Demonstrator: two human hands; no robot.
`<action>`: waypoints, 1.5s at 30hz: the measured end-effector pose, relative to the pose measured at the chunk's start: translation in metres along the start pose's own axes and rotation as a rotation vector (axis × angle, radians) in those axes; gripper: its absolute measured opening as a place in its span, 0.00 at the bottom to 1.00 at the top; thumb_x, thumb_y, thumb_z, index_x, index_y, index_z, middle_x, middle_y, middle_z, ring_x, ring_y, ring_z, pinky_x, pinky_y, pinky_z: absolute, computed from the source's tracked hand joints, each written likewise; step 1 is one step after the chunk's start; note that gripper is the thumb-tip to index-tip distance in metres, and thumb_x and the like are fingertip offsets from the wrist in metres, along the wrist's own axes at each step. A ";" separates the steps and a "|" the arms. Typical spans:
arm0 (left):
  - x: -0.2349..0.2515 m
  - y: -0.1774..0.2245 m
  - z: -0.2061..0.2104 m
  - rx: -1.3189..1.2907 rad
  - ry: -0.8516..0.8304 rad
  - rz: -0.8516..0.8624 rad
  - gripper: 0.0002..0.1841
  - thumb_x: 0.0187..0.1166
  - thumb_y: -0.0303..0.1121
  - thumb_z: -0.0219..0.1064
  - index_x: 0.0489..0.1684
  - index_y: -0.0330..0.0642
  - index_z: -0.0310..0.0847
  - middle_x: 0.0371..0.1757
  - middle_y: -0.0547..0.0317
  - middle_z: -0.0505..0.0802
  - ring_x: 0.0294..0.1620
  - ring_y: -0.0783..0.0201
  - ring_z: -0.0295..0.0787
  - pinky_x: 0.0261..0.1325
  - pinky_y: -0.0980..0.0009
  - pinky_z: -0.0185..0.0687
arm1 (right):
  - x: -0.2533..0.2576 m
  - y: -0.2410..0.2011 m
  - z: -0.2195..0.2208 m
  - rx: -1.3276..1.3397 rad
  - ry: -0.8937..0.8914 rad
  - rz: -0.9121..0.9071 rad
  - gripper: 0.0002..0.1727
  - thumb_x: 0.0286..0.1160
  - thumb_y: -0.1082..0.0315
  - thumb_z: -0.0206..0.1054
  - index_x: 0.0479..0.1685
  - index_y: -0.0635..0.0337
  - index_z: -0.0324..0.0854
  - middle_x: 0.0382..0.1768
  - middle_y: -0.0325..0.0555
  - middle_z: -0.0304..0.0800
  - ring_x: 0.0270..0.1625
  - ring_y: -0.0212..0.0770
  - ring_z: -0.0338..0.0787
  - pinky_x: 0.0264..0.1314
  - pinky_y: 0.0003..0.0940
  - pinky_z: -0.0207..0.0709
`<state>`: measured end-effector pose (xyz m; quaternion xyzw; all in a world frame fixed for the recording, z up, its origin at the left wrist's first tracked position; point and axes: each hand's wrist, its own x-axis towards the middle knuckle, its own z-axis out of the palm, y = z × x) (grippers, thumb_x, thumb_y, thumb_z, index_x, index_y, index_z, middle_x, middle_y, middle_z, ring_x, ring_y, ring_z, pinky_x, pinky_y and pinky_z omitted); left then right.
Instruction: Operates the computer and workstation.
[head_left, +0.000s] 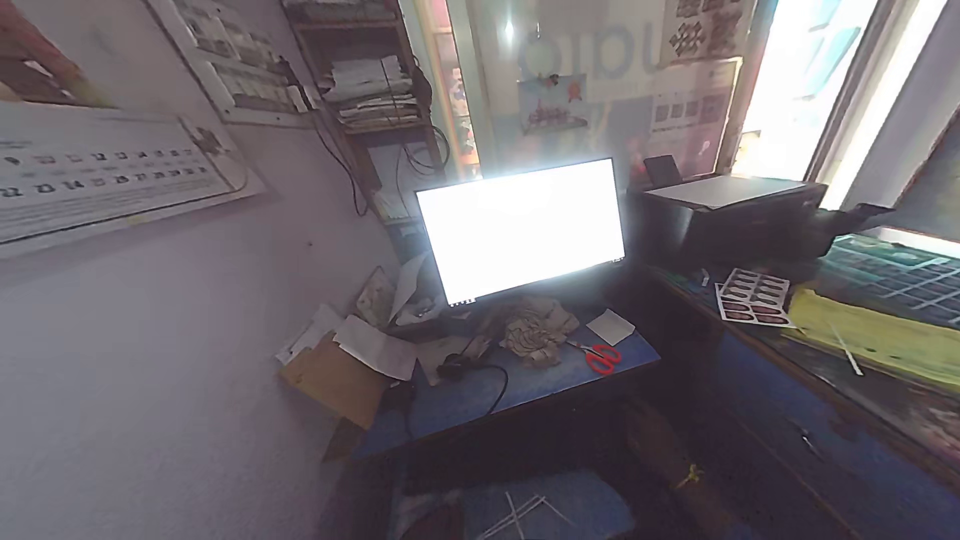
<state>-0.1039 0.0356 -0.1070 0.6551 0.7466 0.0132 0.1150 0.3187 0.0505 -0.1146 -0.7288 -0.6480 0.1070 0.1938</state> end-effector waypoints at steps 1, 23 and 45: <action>0.000 -0.001 0.002 -0.005 0.023 0.017 0.31 0.89 0.58 0.47 0.59 0.43 0.91 0.59 0.44 0.95 0.64 0.42 0.91 0.65 0.38 0.81 | 0.000 0.000 -0.002 -0.009 -0.038 0.026 0.29 0.86 0.52 0.58 0.85 0.47 0.72 0.88 0.54 0.66 0.89 0.54 0.67 0.91 0.50 0.61; 0.002 -0.003 0.002 0.022 -0.026 0.034 0.34 0.90 0.59 0.43 0.55 0.41 0.91 0.56 0.41 0.95 0.63 0.41 0.91 0.64 0.38 0.82 | 0.004 0.008 0.007 -0.060 0.017 0.009 0.30 0.86 0.51 0.55 0.85 0.49 0.72 0.89 0.55 0.64 0.91 0.54 0.64 0.92 0.48 0.59; 0.006 -0.009 0.011 0.018 0.013 0.063 0.35 0.90 0.60 0.43 0.50 0.41 0.92 0.53 0.42 0.96 0.61 0.40 0.92 0.62 0.37 0.83 | 0.003 0.011 0.010 -0.061 0.075 -0.038 0.28 0.84 0.53 0.57 0.83 0.47 0.75 0.86 0.54 0.70 0.88 0.53 0.68 0.90 0.49 0.62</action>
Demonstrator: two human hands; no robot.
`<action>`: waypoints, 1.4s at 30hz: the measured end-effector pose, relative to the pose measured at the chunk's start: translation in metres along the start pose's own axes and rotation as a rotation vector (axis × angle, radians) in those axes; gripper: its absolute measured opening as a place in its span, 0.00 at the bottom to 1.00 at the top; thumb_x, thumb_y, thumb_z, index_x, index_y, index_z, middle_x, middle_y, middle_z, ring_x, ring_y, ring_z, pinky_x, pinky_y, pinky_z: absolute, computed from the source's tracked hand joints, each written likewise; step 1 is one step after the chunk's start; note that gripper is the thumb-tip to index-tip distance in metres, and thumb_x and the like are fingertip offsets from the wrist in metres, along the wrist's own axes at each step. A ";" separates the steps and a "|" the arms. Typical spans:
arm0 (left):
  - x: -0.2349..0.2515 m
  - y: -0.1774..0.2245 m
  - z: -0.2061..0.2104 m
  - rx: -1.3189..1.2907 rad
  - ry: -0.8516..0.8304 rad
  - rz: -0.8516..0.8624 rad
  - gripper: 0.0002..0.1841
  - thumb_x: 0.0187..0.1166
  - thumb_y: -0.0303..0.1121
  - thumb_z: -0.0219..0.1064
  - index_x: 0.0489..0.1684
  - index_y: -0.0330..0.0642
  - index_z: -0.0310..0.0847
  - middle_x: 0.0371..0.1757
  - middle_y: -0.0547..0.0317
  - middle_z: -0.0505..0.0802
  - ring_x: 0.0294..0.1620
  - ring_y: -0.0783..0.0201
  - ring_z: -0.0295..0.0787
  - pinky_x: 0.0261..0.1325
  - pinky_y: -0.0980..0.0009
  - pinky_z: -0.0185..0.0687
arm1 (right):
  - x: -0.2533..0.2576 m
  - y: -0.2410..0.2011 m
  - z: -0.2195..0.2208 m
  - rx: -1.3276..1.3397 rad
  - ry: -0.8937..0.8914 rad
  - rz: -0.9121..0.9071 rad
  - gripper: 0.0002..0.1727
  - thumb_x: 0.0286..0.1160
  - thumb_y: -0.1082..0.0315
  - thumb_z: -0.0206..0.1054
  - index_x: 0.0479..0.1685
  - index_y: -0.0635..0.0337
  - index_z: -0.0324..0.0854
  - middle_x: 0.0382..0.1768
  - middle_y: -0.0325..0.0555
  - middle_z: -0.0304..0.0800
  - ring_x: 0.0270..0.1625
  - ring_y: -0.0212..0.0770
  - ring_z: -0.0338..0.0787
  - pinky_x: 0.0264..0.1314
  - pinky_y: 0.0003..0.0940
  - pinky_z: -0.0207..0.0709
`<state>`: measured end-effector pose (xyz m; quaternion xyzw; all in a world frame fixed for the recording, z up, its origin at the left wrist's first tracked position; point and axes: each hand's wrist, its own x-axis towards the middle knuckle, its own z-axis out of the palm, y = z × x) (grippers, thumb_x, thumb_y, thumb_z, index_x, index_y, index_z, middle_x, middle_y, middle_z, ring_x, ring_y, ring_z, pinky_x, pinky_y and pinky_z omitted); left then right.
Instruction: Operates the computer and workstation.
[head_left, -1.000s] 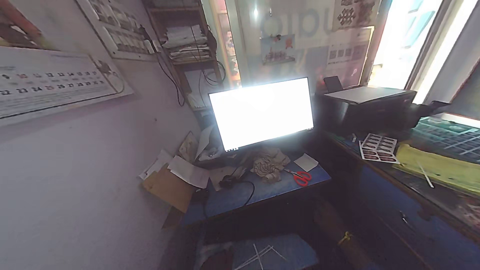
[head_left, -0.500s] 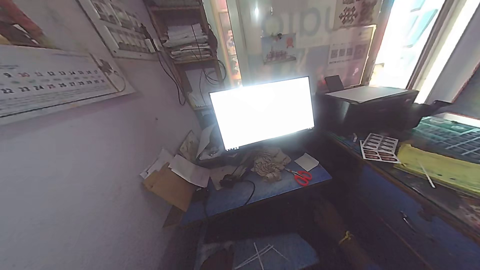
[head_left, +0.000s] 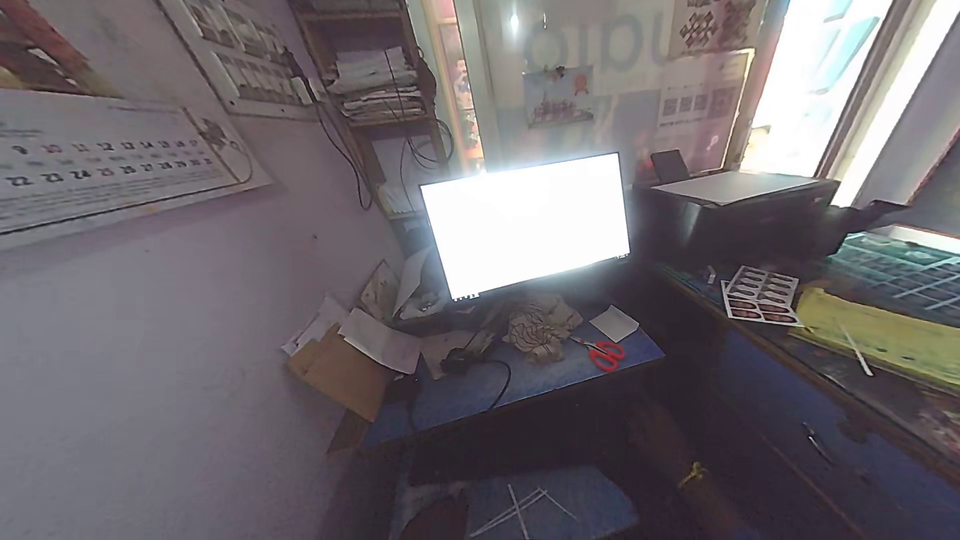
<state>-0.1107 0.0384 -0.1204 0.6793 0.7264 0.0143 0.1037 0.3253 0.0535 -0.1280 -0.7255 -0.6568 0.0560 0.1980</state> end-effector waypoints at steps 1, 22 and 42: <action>0.001 0.000 0.001 0.000 -0.003 -0.003 0.35 0.90 0.60 0.43 0.50 0.42 0.92 0.53 0.43 0.96 0.61 0.40 0.92 0.62 0.37 0.83 | 0.000 0.000 0.000 0.000 0.004 -0.003 0.29 0.84 0.53 0.57 0.83 0.47 0.75 0.86 0.55 0.70 0.88 0.53 0.69 0.90 0.49 0.63; -0.014 0.016 -0.034 0.023 -0.113 -0.009 0.35 0.91 0.58 0.39 0.53 0.42 0.90 0.58 0.42 0.95 0.64 0.40 0.91 0.65 0.36 0.81 | -0.003 -0.011 -0.018 -0.009 -0.087 -0.068 0.35 0.81 0.50 0.56 0.88 0.54 0.67 0.86 0.56 0.69 0.89 0.55 0.66 0.92 0.52 0.57; -0.005 0.003 -0.008 -0.005 0.002 -0.003 0.32 0.89 0.59 0.45 0.52 0.42 0.91 0.54 0.42 0.96 0.60 0.41 0.92 0.61 0.38 0.83 | 0.000 0.002 0.002 -0.074 0.031 0.075 0.31 0.85 0.50 0.56 0.82 0.58 0.74 0.85 0.62 0.69 0.89 0.60 0.67 0.91 0.53 0.60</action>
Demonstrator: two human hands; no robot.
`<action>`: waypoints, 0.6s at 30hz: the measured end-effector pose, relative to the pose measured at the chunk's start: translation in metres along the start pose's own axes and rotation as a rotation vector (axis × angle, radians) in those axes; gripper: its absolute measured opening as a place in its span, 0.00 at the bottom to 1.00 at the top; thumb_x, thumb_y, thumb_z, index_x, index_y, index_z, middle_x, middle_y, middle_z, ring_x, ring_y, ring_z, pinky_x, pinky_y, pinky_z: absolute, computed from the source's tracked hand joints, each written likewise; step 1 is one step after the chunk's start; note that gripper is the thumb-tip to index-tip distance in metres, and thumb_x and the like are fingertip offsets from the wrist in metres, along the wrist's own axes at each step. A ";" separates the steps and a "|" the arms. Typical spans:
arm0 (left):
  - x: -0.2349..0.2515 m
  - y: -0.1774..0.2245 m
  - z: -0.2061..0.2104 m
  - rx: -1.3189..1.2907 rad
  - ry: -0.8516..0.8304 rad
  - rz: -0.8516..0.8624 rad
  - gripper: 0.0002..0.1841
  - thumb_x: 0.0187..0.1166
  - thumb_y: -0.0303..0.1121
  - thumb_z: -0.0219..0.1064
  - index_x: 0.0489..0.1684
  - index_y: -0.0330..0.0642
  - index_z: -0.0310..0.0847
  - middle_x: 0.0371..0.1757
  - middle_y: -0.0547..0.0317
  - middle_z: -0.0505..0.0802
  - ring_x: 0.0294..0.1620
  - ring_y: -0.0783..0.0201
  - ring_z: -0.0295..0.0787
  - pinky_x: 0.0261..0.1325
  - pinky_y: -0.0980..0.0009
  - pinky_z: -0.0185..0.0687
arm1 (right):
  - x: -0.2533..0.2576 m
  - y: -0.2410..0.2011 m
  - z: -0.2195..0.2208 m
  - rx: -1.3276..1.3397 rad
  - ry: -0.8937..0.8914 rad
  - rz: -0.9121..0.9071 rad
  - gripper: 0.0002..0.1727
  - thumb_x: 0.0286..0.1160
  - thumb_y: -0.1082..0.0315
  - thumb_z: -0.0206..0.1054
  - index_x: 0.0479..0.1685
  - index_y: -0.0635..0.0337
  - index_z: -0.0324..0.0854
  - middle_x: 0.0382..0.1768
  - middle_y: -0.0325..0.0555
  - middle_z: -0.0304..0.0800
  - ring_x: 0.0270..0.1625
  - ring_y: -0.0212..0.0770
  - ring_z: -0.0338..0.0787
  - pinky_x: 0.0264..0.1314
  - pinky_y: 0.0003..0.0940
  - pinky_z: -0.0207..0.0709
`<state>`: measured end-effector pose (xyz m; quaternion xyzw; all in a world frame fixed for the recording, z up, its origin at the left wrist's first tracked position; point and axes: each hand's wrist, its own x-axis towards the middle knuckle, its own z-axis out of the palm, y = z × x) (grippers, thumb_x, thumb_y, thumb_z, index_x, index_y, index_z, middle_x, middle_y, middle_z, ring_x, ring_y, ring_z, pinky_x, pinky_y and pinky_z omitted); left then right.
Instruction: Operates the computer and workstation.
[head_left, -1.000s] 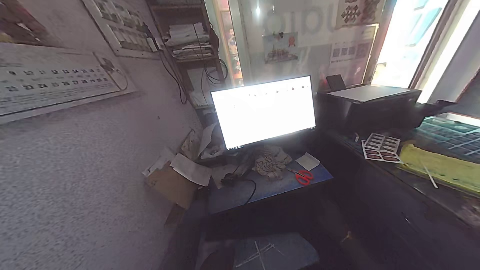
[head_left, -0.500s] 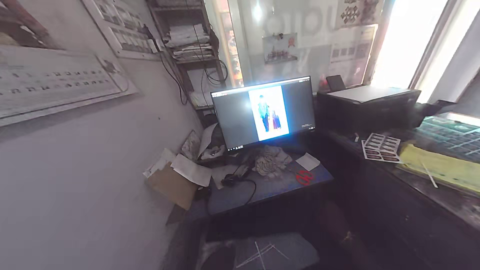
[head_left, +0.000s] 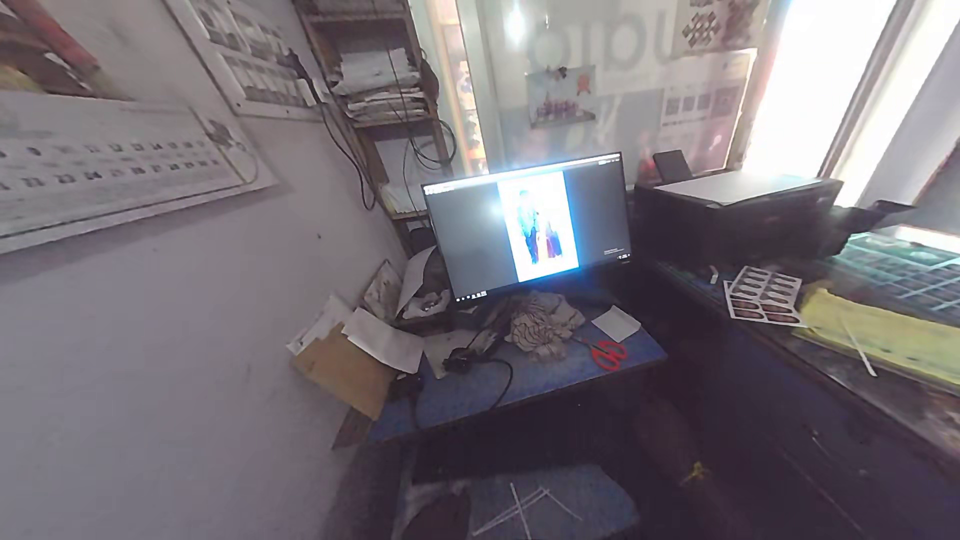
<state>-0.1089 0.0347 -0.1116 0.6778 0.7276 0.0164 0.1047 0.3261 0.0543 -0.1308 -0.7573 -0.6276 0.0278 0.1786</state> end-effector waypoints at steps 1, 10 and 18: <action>-0.001 0.000 0.000 0.000 0.001 0.003 0.33 0.89 0.59 0.45 0.53 0.41 0.91 0.54 0.42 0.96 0.61 0.41 0.92 0.61 0.38 0.83 | 0.000 0.000 0.000 0.002 0.002 -0.002 0.31 0.85 0.50 0.56 0.82 0.58 0.75 0.85 0.62 0.69 0.89 0.60 0.67 0.91 0.53 0.60; 0.001 -0.002 0.005 0.013 0.001 0.011 0.34 0.90 0.60 0.44 0.54 0.42 0.91 0.54 0.42 0.95 0.61 0.41 0.92 0.62 0.39 0.83 | -0.001 0.002 0.004 0.006 -0.030 0.020 0.33 0.85 0.49 0.55 0.84 0.57 0.73 0.87 0.62 0.66 0.90 0.60 0.65 0.91 0.54 0.58; 0.005 -0.006 0.010 0.028 -0.020 0.015 0.35 0.89 0.61 0.43 0.56 0.43 0.91 0.56 0.42 0.95 0.63 0.41 0.91 0.63 0.38 0.82 | -0.001 -0.001 -0.001 -0.009 -0.039 0.031 0.33 0.84 0.49 0.57 0.85 0.55 0.72 0.86 0.62 0.67 0.89 0.60 0.67 0.90 0.54 0.60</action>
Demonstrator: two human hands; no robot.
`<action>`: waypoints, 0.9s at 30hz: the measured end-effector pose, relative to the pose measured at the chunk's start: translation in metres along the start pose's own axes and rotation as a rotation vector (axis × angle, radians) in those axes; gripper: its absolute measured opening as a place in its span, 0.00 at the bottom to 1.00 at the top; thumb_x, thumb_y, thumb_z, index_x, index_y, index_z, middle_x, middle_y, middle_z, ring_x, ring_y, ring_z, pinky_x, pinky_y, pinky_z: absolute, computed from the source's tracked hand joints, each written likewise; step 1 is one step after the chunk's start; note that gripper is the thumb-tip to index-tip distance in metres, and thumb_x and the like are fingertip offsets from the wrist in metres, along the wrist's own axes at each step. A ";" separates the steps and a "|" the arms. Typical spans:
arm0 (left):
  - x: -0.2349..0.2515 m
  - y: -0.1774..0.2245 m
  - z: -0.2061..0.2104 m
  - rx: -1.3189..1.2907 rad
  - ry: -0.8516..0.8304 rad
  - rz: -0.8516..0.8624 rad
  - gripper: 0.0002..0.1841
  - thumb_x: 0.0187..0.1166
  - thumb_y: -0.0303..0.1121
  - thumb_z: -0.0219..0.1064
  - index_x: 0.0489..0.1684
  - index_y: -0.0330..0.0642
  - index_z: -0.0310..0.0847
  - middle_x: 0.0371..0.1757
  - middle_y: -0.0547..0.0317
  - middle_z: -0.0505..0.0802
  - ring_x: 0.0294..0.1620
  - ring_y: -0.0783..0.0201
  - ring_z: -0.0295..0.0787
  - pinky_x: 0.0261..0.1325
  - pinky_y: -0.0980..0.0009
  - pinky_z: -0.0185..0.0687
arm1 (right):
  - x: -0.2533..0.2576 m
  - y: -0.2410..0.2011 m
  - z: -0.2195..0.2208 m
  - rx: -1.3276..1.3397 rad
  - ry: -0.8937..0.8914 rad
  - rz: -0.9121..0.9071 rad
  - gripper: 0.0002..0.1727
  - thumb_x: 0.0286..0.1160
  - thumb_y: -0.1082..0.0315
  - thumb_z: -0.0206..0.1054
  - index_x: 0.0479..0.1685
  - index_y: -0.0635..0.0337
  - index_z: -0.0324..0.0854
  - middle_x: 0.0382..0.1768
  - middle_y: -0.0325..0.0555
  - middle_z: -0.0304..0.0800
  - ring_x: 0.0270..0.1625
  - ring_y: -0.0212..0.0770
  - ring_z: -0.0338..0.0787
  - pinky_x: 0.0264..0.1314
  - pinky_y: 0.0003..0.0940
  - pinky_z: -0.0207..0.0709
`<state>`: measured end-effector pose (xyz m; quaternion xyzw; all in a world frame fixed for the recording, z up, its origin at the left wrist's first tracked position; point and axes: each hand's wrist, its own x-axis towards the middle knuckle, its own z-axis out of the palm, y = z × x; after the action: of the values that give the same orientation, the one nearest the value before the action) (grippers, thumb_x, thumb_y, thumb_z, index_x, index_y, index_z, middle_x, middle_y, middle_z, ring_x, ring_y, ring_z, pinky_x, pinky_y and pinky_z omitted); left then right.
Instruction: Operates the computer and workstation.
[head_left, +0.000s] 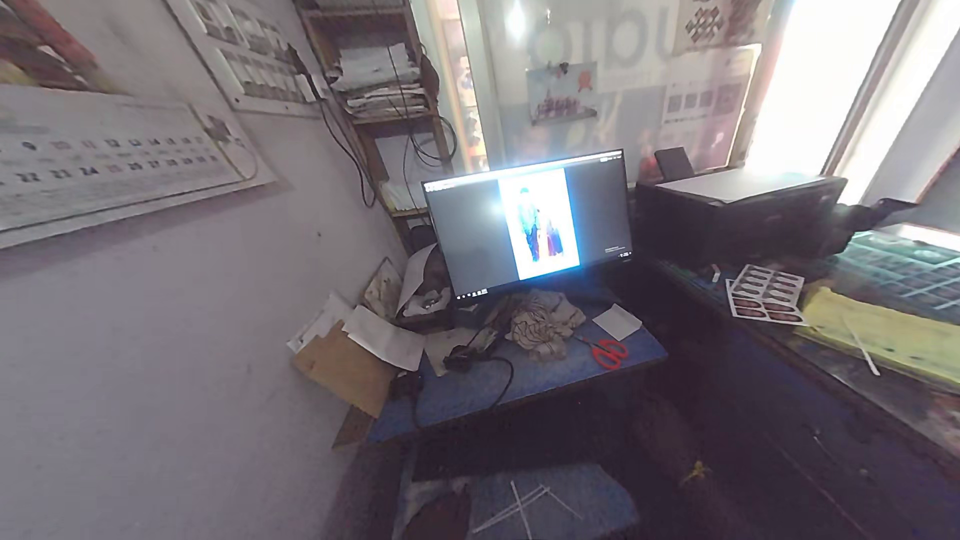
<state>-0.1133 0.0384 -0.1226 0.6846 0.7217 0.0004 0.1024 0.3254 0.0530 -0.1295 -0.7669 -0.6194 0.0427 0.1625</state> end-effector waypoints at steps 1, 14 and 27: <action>0.001 -0.001 0.001 0.000 0.004 0.005 0.35 0.89 0.61 0.42 0.56 0.43 0.91 0.56 0.42 0.95 0.63 0.40 0.91 0.63 0.38 0.83 | -0.001 0.000 0.000 -0.002 0.002 -0.006 0.33 0.84 0.49 0.57 0.84 0.56 0.72 0.86 0.62 0.67 0.89 0.60 0.66 0.91 0.54 0.59; -0.002 0.007 -0.007 0.006 -0.033 -0.071 0.34 0.89 0.61 0.43 0.58 0.45 0.91 0.59 0.45 0.95 0.64 0.42 0.91 0.64 0.37 0.82 | -0.003 -0.002 -0.002 0.028 0.097 -0.139 0.28 0.81 0.52 0.57 0.78 0.53 0.80 0.82 0.58 0.75 0.85 0.58 0.73 0.86 0.54 0.67; -0.002 0.008 -0.005 0.007 -0.011 -0.049 0.34 0.90 0.59 0.45 0.54 0.40 0.91 0.55 0.40 0.95 0.63 0.39 0.91 0.63 0.38 0.82 | -0.005 -0.002 -0.006 0.036 0.030 -0.094 0.29 0.82 0.52 0.60 0.80 0.53 0.78 0.84 0.58 0.72 0.86 0.58 0.71 0.88 0.52 0.65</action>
<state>-0.1058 0.0376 -0.1159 0.6670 0.7377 -0.0084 0.1043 0.3237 0.0474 -0.1235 -0.7345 -0.6514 0.0346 0.1873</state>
